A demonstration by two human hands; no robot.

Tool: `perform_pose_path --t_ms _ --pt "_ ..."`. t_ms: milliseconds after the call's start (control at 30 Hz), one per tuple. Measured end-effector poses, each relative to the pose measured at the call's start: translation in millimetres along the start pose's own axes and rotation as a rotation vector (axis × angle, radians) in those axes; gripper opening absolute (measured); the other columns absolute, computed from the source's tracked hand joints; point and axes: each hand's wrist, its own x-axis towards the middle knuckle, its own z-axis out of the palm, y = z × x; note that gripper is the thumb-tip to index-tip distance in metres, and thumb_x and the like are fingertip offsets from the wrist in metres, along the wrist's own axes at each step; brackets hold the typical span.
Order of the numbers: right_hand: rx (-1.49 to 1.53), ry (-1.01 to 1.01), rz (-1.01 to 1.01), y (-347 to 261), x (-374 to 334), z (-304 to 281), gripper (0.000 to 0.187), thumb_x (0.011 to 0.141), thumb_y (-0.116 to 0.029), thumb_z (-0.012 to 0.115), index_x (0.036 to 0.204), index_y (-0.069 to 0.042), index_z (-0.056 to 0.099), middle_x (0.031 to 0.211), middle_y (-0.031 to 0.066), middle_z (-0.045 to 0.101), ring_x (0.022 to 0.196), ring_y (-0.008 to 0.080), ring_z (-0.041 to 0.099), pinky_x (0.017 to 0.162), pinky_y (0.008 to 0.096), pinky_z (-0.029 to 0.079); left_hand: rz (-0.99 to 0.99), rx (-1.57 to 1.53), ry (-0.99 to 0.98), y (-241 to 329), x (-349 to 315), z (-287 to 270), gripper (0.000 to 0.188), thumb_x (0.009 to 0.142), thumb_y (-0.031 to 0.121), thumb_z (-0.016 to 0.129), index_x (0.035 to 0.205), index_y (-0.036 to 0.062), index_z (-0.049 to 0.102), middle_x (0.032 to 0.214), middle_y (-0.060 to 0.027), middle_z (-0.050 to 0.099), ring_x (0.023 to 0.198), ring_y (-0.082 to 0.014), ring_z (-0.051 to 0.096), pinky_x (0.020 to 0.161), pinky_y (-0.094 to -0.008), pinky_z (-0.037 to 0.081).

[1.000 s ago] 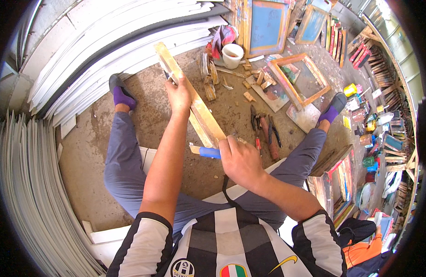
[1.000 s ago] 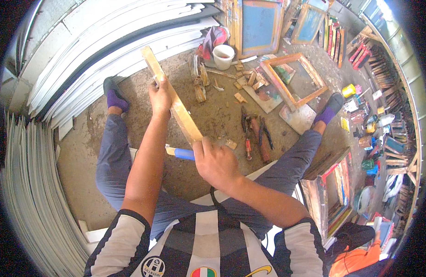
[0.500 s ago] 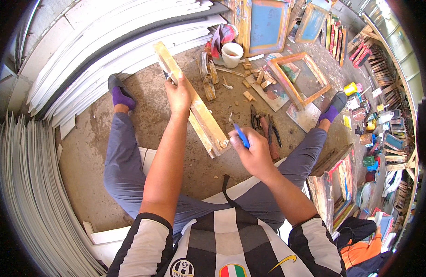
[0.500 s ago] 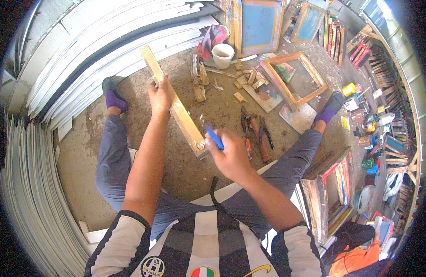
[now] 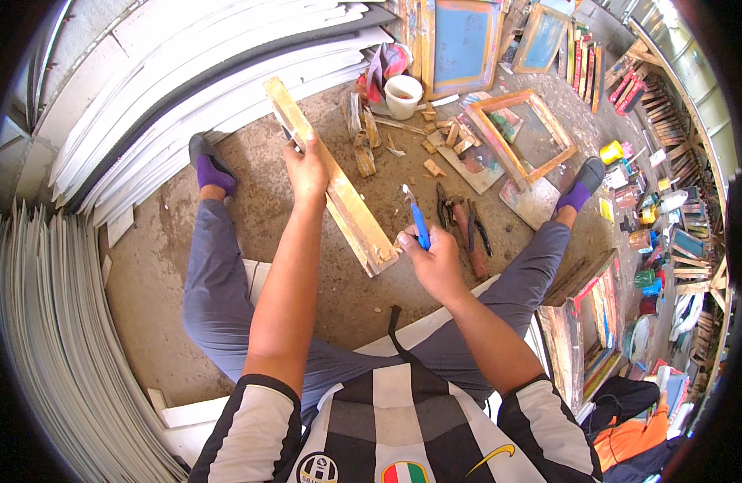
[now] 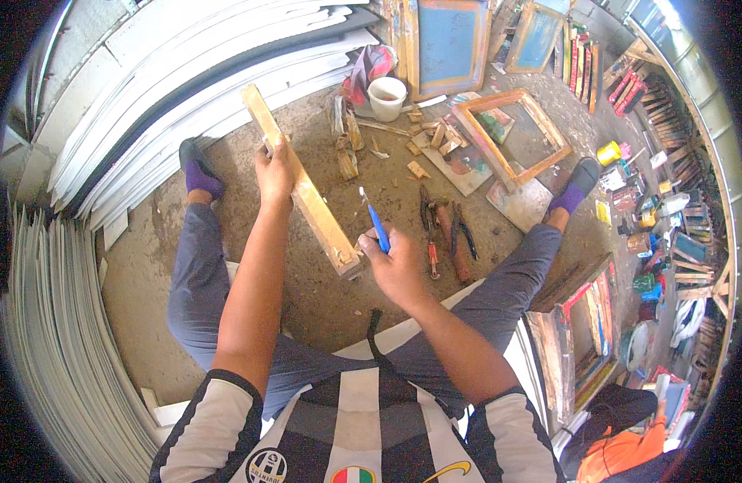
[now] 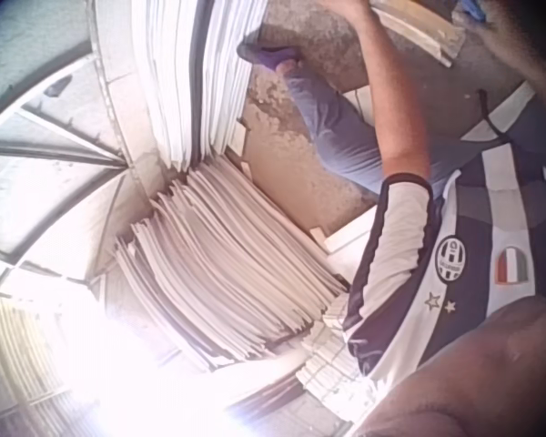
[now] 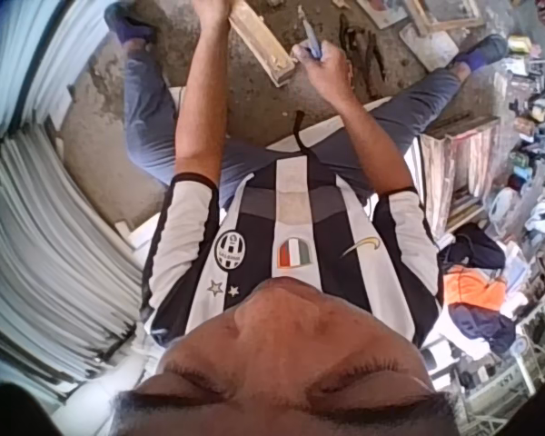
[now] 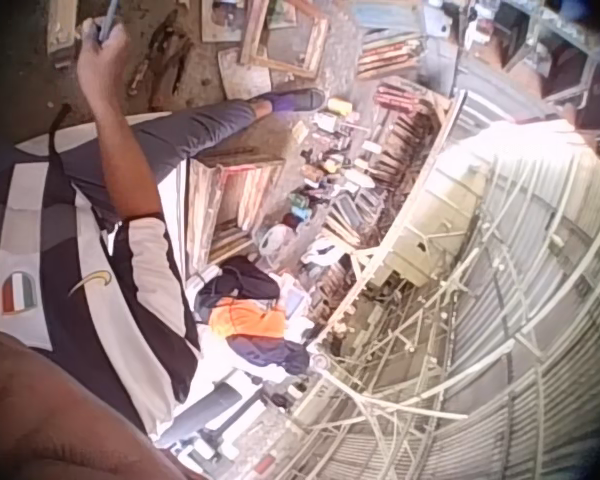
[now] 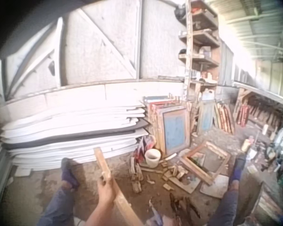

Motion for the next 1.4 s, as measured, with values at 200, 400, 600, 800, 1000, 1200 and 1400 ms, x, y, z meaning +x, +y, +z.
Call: perform_pose_path --t_ms 200,400,600,800,1000,1200,1400 --pt "-0.015 -0.007 -0.029 7 10 1 0.013 0.093 -0.012 0.070 0.090 0.000 0.065 0.072 -0.0008 0.059 0.065 0.0070 0.051 0.059 0.0263 0.043 0.039 -0.020 0.006 -6 4 1 0.059 0.099 0.036 0.061 0.137 -0.0064 0.042 0.121 -0.0207 0.060 0.108 -0.0273 0.060 0.094 -0.0391 0.048" --pt "0.284 -0.069 0.236 12 15 3 0.010 0.093 -0.013 0.069 0.096 -0.004 0.067 0.072 -0.0031 0.058 0.056 0.0047 0.046 0.052 0.0240 0.038 0.023 -0.005 -0.014 -4 4 1 0.067 0.099 0.038 0.062 0.144 -0.0052 0.039 0.126 -0.0214 0.058 0.112 -0.0278 0.060 0.093 -0.0395 0.048" --pt "0.472 -0.061 0.271 4 0 -5 0.028 0.095 -0.028 0.069 0.110 -0.005 0.071 0.074 -0.0057 0.055 0.056 0.0040 0.047 0.049 0.0224 0.037 -0.001 -0.019 0.015 5 -4 -4 0.067 0.099 0.040 0.062 0.144 -0.0049 0.039 0.124 -0.0207 0.060 0.110 -0.0273 0.060 0.092 -0.0399 0.048" --pt "-0.001 0.034 -0.201 10 -20 -2 0.034 0.098 -0.028 0.064 0.119 -0.001 0.061 0.095 0.0074 0.064 0.078 0.0175 0.062 0.070 0.0318 0.049 0.024 -0.025 -0.012 -7 7 -5 0.065 0.098 0.039 0.063 0.141 -0.0049 0.041 0.120 -0.0183 0.060 0.106 -0.0260 0.061 0.090 -0.0389 0.049" --pt "-0.598 -0.174 -0.417 -44 -43 -37 0.033 0.091 -0.026 0.069 0.120 -0.012 0.068 0.091 0.0089 0.064 0.081 0.0283 0.066 0.073 0.0428 0.051 0.027 -0.001 0.014 -5 5 -4 0.059 0.099 0.036 0.062 0.136 -0.0061 0.043 0.120 -0.0201 0.061 0.107 -0.0273 0.061 0.092 -0.0387 0.048" --pt "-0.834 -0.143 -0.568 -47 -52 -55 0.036 0.082 -0.028 0.076 0.118 -0.023 0.075 0.090 0.0029 0.063 0.077 0.0236 0.062 0.066 0.0389 0.047 0.054 -0.010 0.009 -8 4 -5 0.065 0.097 0.039 0.064 0.139 -0.0052 0.042 0.123 -0.0205 0.060 0.109 -0.0273 0.061 0.093 -0.0389 0.048" --pt "-0.839 -0.141 -0.586 -50 -47 -52 0.036 0.081 -0.027 0.076 0.116 -0.024 0.075 0.088 0.0026 0.061 0.077 0.0235 0.061 0.065 0.0391 0.047 0.056 -0.031 0.018 -6 3 -3 0.067 0.097 0.041 0.065 0.141 -0.0041 0.041 0.120 -0.0192 0.061 0.106 -0.0260 0.061 0.091 -0.0385 0.049"
